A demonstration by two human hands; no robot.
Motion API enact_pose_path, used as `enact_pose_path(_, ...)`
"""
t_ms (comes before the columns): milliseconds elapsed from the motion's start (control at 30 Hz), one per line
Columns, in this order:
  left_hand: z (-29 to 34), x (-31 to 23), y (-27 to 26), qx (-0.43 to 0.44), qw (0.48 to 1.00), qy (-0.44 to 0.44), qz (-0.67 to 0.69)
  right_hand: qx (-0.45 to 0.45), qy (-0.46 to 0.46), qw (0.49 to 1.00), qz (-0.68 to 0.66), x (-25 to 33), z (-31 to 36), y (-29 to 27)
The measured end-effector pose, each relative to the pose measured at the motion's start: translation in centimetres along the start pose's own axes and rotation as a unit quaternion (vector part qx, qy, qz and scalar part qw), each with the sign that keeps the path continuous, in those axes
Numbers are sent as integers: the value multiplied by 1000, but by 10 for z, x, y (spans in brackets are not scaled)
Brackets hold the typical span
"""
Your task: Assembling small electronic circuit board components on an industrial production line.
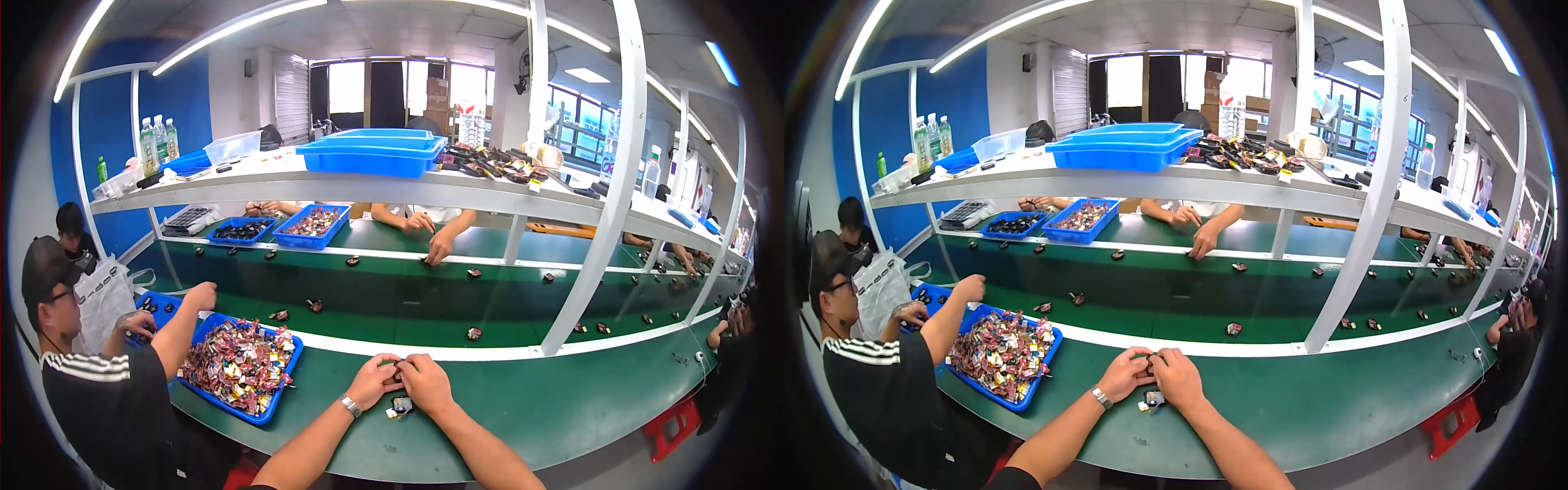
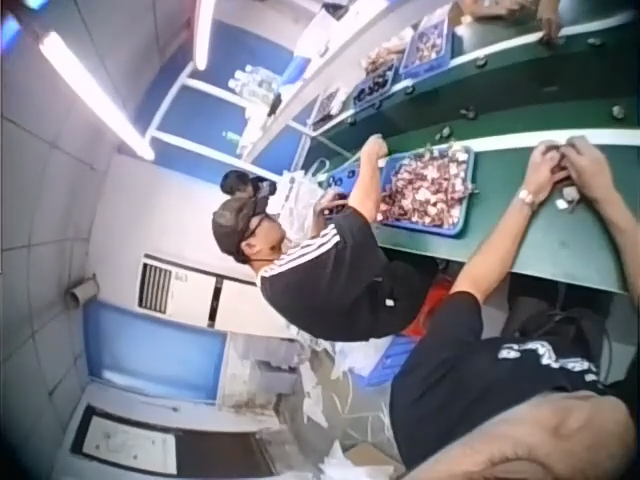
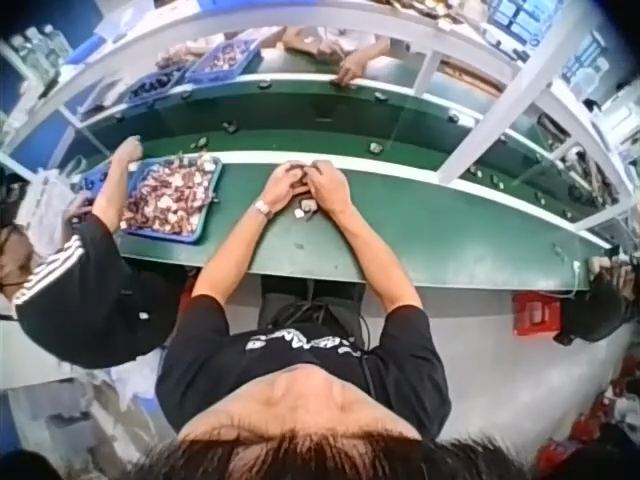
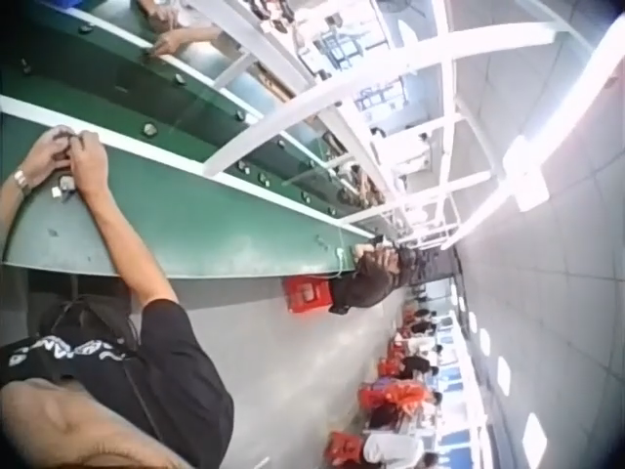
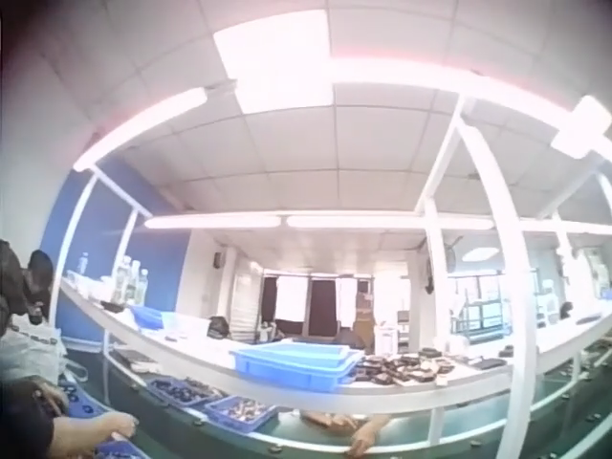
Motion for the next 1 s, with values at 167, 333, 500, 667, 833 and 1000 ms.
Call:
enact_pose_path(167,1,0,-1,-1,1000,0,-22,66,5,993,-94,-10,-2,-2)
enact_pose_path(333,1,-3,3,18,999,4,-50,118,44,983,-135,-20,2,-2)
enact_pose_path(500,0,-3,4,45,998,-12,-34,68,90,981,-156,-26,3,-8)
enact_pose_path(667,1,-6,10,96,993,19,-70,74,107,976,-175,-27,5,-4)
enact_pose_path(833,1,-4,8,75,995,-14,-71,103,105,965,-217,-28,6,-2)
enact_pose_path(1000,1,-2,6,63,994,-1,-84,122,103,947,-280,-28,7,-1)
Point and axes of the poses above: each hand's wrist, its own z-axis away from the middle knuckle, its own y-axis out of the palm, x = y × z, the point moved 6 cm from there along -z, towards the middle knuckle, and after that the axes turned 2 degrees about y, right-handed, at the moved point
